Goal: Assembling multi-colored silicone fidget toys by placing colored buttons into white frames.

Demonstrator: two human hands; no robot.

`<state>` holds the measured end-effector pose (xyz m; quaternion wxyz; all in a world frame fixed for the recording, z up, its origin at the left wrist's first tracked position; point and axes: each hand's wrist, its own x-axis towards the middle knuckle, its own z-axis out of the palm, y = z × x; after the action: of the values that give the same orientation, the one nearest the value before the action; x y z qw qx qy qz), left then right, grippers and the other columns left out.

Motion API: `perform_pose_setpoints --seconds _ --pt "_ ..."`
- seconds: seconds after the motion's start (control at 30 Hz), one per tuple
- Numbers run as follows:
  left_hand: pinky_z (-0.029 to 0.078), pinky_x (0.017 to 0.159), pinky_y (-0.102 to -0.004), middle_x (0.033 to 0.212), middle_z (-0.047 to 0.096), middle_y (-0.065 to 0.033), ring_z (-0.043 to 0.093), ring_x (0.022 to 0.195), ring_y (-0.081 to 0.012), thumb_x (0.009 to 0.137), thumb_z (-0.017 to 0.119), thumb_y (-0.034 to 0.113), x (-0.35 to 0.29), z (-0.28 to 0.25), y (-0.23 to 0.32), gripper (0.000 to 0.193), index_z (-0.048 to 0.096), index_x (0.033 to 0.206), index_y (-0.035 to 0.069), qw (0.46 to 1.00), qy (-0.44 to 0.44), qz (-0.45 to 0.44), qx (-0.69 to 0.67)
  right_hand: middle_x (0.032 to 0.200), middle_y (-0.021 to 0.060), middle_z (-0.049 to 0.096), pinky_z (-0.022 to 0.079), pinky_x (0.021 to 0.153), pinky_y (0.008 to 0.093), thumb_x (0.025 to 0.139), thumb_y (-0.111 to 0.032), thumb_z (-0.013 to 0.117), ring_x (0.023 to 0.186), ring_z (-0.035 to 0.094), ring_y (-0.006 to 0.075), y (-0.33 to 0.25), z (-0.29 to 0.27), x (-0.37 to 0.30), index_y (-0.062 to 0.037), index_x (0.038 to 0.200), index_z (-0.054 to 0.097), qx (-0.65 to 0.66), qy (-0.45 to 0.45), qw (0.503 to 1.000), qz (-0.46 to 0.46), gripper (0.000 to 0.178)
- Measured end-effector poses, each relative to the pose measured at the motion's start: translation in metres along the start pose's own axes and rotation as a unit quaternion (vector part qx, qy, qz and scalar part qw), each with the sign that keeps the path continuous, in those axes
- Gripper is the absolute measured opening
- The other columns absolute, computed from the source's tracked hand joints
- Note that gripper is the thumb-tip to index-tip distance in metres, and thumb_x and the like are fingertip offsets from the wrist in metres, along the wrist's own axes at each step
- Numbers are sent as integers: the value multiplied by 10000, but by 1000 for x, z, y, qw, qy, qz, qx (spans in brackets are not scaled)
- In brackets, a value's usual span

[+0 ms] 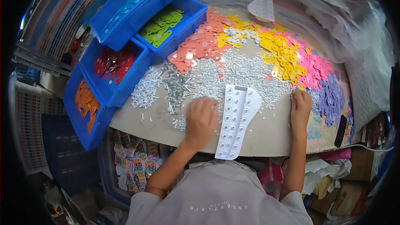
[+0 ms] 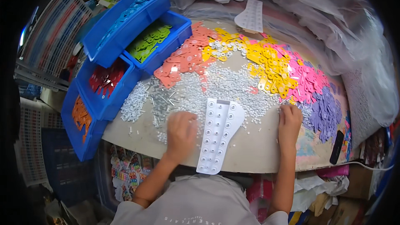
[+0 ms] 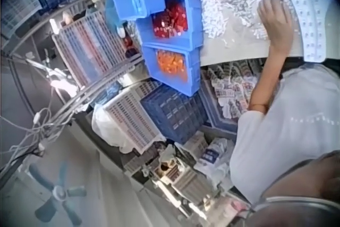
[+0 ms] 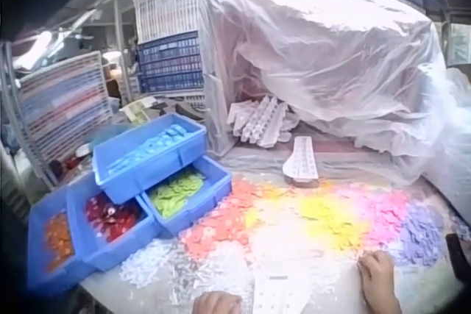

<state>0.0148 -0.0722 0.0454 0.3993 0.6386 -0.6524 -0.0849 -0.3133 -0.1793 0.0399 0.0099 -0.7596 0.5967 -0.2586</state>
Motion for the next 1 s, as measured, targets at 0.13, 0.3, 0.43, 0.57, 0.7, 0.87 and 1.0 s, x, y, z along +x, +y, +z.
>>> perform_pose_setpoints --seconds 0.13,0.3,0.43,0.57,0.7,0.87,1.0 --pt "432 835 -443 922 626 -105 572 968 -317 840 679 28 35 -29 -48 89 671 928 39 996 9 13 85 1046 150 632 470 916 396 914 6 634 1020 592 321 -7 -2 1 19 1067 636 35 80 996 29 154" --pt "426 836 -408 913 599 -62 572 946 -274 806 711 46 38 -46 -68 111 680 908 79 990 -45 39 128 1012 85 633 501 855 321 967 -30 623 915 621 214 -19 6 2 27 1093 603 138 98 976 137 140" --pt "416 847 -408 909 591 -64 569 949 -281 789 731 63 33 -42 -65 119 668 889 79 989 -67 38 128 949 10 629 500 778 240 985 -36 619 857 597 91 -63 7 -3 -12 1062 627 356 69 917 165 81" --pt "413 826 -396 910 580 -52 563 937 -261 785 752 82 29 -40 -63 135 663 885 91 984 -54 -12 171 947 35 665 498 791 257 922 20 654 875 630 102 -115 15 -5 0 969 658 397 -24 914 83 52" --pt "408 830 -397 919 568 -52 558 934 -258 782 759 86 23 -44 -65 145 666 894 96 980 -49 -4 195 932 73 672 495 814 303 871 14 689 887 651 164 -140 21 2 7 945 662 347 -61 934 49 79" --pt "410 849 -405 918 582 -63 558 941 -275 779 746 62 20 -41 -66 142 706 913 82 983 -41 4 178 910 109 663 505 799 326 855 7 707 867 647 239 -142 44 10 3 935 653 299 -45 953 5 97" --pt "410 851 -405 924 580 -61 559 945 -273 785 740 59 17 -37 -65 145 710 924 86 981 -38 11 190 882 113 644 516 763 363 847 7 720 828 627 267 -144 51 16 -4 912 635 275 -59 960 -14 108"
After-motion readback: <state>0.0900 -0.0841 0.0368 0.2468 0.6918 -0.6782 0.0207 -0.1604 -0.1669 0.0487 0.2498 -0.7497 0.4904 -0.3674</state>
